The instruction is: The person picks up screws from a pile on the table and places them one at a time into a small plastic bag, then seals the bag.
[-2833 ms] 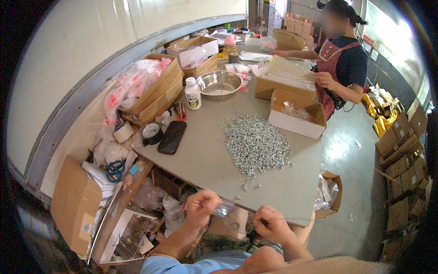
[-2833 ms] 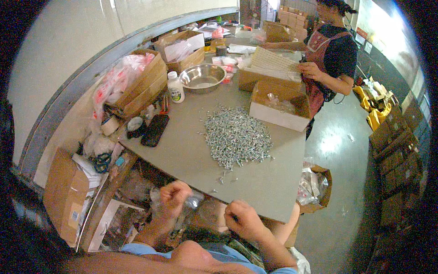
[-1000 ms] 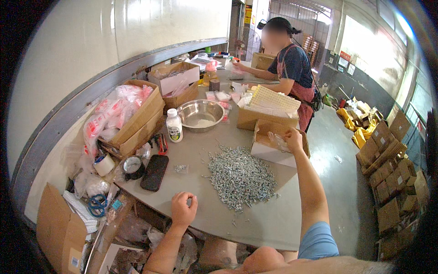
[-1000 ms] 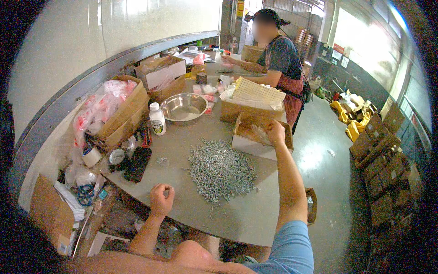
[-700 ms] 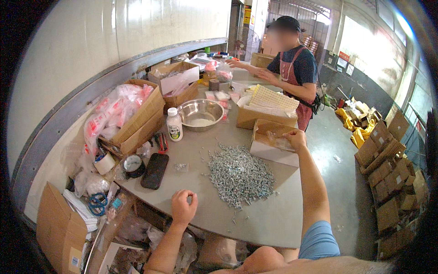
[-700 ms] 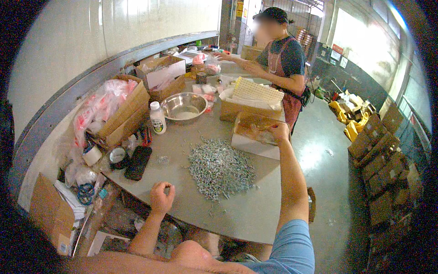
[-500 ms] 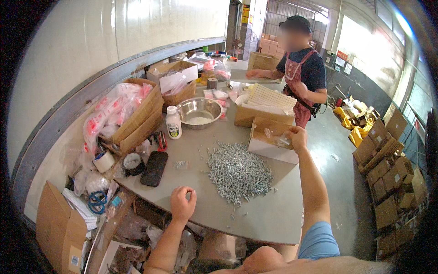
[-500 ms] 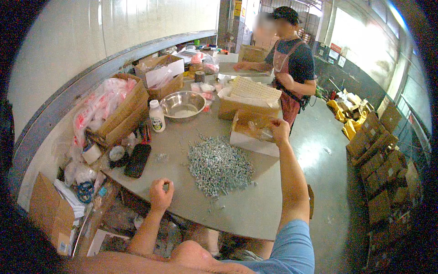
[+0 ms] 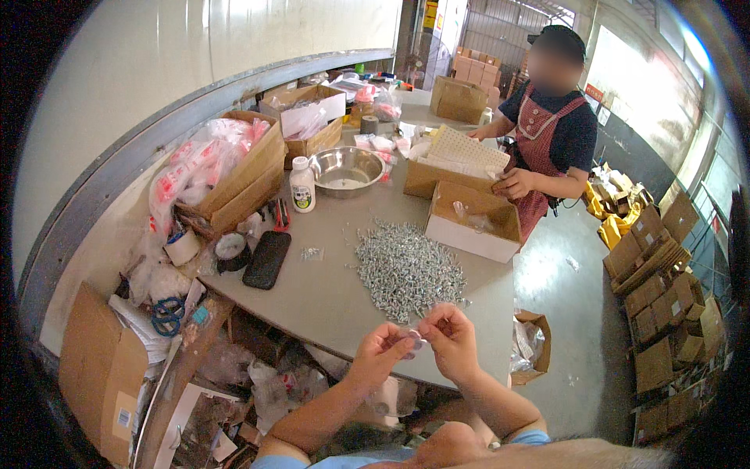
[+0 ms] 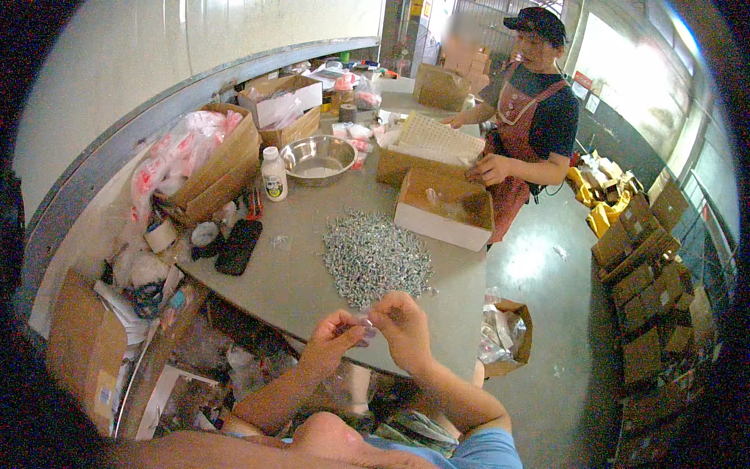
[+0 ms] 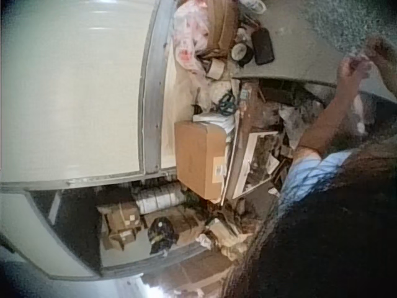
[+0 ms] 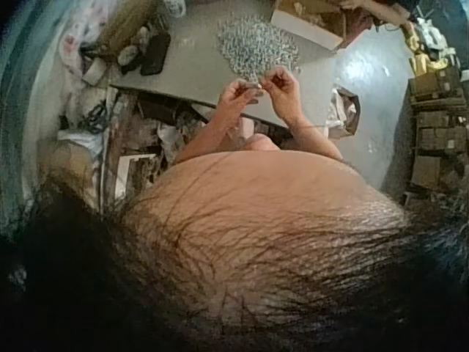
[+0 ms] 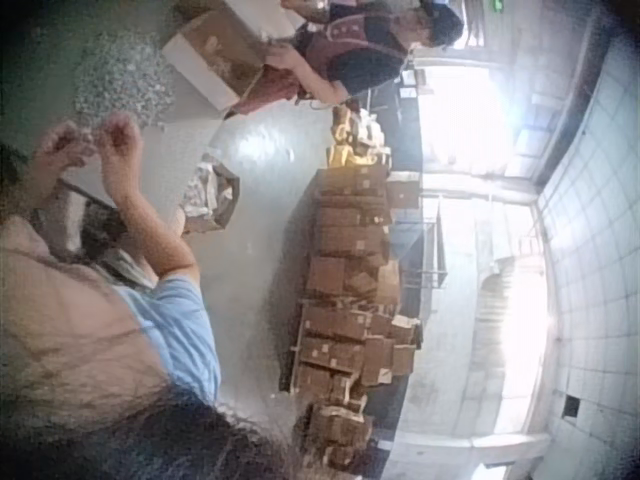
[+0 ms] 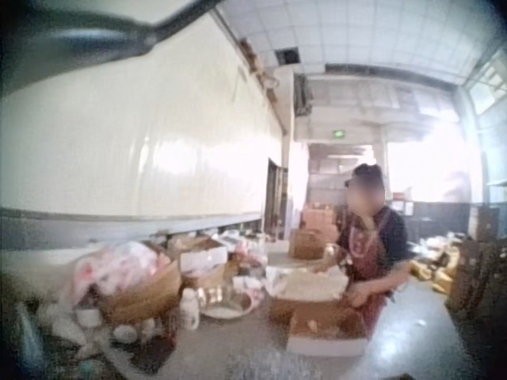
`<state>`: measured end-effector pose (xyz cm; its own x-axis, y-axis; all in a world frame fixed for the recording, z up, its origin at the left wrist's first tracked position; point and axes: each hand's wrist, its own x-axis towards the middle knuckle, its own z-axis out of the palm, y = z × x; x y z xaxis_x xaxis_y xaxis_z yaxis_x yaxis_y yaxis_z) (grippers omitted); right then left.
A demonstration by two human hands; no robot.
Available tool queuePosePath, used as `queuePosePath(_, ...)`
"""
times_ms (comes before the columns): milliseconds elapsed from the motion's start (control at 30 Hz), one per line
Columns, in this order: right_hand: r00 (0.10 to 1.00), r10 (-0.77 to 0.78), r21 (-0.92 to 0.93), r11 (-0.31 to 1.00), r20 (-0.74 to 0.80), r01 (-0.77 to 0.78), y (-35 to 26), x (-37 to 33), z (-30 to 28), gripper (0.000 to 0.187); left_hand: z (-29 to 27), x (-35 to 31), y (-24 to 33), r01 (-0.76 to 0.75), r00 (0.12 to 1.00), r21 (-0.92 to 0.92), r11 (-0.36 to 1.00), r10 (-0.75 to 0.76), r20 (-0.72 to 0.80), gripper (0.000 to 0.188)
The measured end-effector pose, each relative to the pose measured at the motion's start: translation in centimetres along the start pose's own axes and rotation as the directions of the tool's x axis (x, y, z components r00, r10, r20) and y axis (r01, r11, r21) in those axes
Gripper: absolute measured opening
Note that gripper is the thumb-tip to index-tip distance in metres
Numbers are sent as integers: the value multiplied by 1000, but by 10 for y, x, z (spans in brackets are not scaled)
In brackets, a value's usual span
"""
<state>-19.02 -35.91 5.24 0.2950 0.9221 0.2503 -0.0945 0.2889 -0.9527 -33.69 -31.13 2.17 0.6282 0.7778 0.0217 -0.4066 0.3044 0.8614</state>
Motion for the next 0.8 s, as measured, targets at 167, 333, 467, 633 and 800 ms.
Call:
queuePosePath(167,993,-15,88,996,-113,25,17,-38,6,14,-8,-28,-7,23,978,13,1000,-20,-206,12)
queuePosePath(333,989,13,-147,989,-147,-35,38,-66,3,11,-26,-49,-21,-151,913,-48,987,121,-389,14)
queuePosePath(467,956,-242,-628,773,-169,84,38,-65,-17,12,-40,-61,-24,-320,865,41,947,310,-394,15)
queuePosePath(633,933,-260,-727,687,-247,-1,28,-55,-47,17,-51,-82,-1,-140,901,-36,990,112,-420,13)
queuePosePath(800,968,-111,-768,632,-224,-105,27,-65,-50,21,-84,-98,-18,-147,876,-38,988,112,-470,27)
